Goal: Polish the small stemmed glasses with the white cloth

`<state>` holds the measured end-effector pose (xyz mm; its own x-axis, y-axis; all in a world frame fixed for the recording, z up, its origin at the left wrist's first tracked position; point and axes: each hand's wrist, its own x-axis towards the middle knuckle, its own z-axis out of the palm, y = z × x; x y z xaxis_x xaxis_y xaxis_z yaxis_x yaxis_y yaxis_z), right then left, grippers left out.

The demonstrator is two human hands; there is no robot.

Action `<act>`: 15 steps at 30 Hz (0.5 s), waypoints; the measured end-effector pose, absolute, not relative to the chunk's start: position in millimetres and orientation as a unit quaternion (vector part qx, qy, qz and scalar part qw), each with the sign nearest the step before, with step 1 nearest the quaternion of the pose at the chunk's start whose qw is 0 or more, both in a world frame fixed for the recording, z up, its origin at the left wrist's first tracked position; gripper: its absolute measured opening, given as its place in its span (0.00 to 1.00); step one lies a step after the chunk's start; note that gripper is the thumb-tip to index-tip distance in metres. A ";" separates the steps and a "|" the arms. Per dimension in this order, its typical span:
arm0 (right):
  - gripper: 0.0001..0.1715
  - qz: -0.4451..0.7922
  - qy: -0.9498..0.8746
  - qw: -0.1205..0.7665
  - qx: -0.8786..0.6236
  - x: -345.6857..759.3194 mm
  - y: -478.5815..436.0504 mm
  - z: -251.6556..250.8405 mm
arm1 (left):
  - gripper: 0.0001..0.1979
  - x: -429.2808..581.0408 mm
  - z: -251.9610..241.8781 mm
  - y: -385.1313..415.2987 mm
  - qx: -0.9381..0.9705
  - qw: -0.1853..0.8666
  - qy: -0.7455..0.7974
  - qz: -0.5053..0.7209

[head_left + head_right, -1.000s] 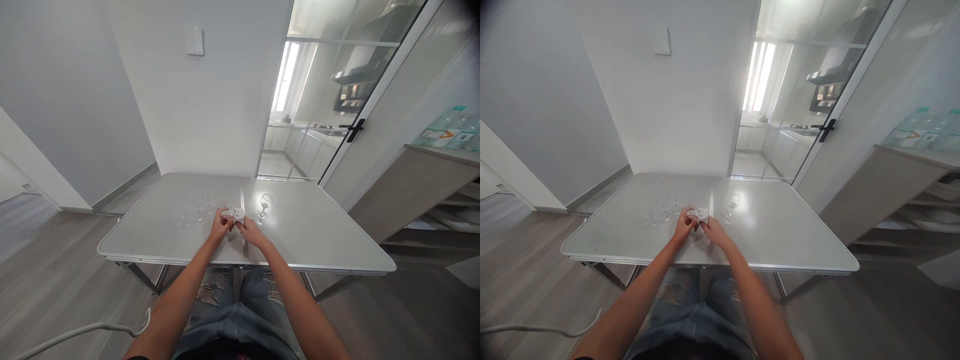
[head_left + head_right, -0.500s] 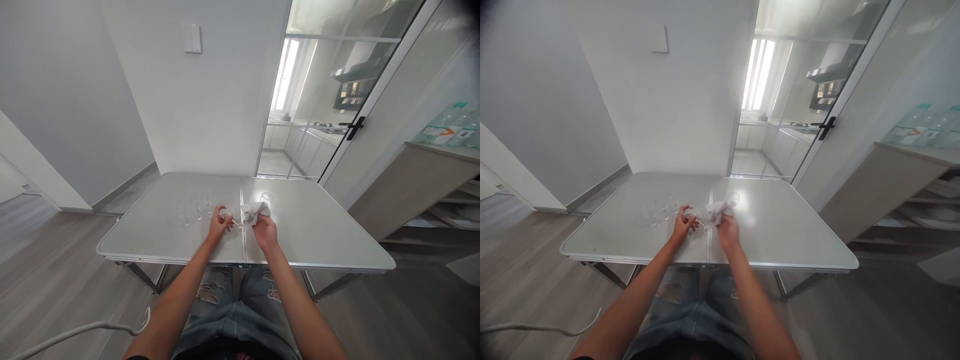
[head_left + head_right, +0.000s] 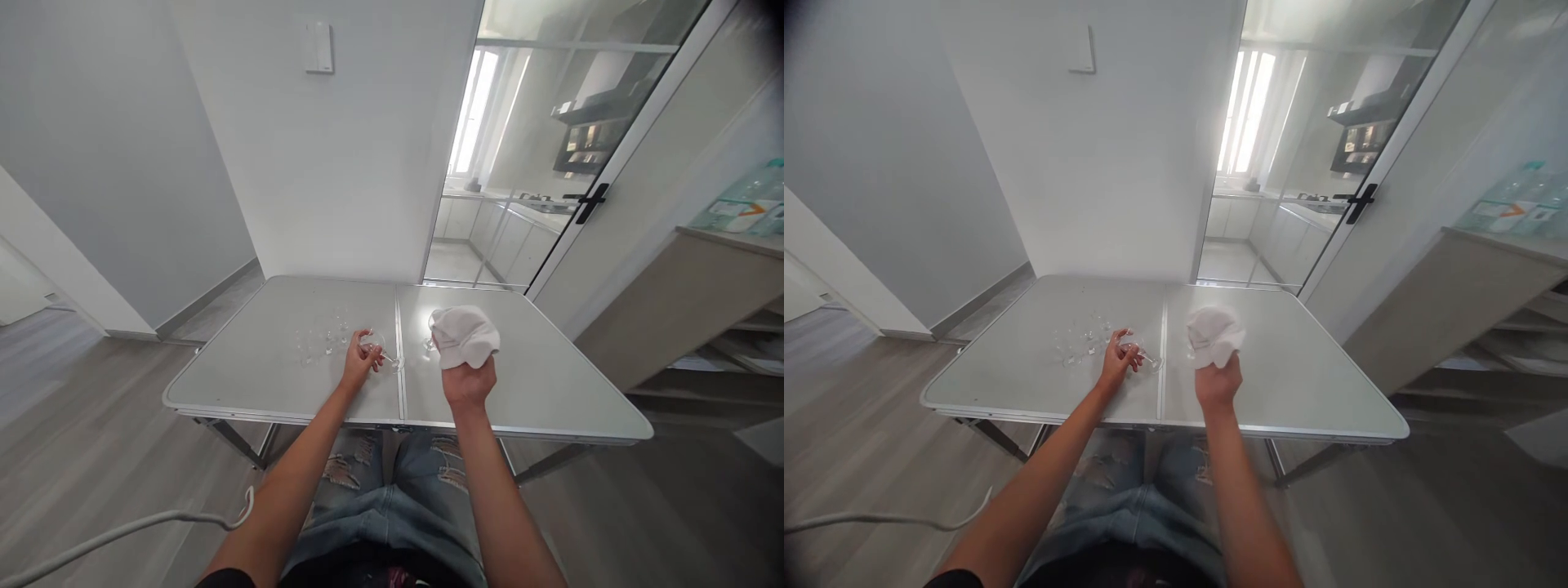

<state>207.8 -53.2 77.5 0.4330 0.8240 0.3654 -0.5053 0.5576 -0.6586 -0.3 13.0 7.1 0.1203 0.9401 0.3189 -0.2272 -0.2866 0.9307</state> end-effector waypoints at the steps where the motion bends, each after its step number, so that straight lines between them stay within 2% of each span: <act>1: 0.25 0.371 -0.377 0.805 -0.269 206.6 -51.0 74.5 | 0.30 -0.1 6.8 13.2 0.555 0.503 0.320 0.580; 3: 0.24 0.313 -0.465 0.752 -0.347 199.4 -46.5 61.4 | 0.30 -0.3 6.9 13.2 0.555 0.500 0.316 0.585; 7: 0.20 0.229 -0.711 0.496 -0.444 176.6 -40.2 21.3 | 0.29 -1.7 8.9 12.1 0.554 0.491 0.314 0.595; 9: 0.22 0.171 -0.764 0.403 -0.474 169.4 -37.2 6.3 | 0.29 -2.1 9.8 11.3 0.563 0.485 0.318 0.588; 13: 0.31 0.108 -0.786 0.359 -0.492 171.7 -24.1 -0.1 | 0.30 -0.9 11.4 9.7 0.571 0.483 0.324 0.579; 15: 0.27 0.110 -0.786 0.369 -0.484 176.4 -14.4 2.1 | 0.31 -0.2 12.0 9.1 0.571 0.486 0.327 0.576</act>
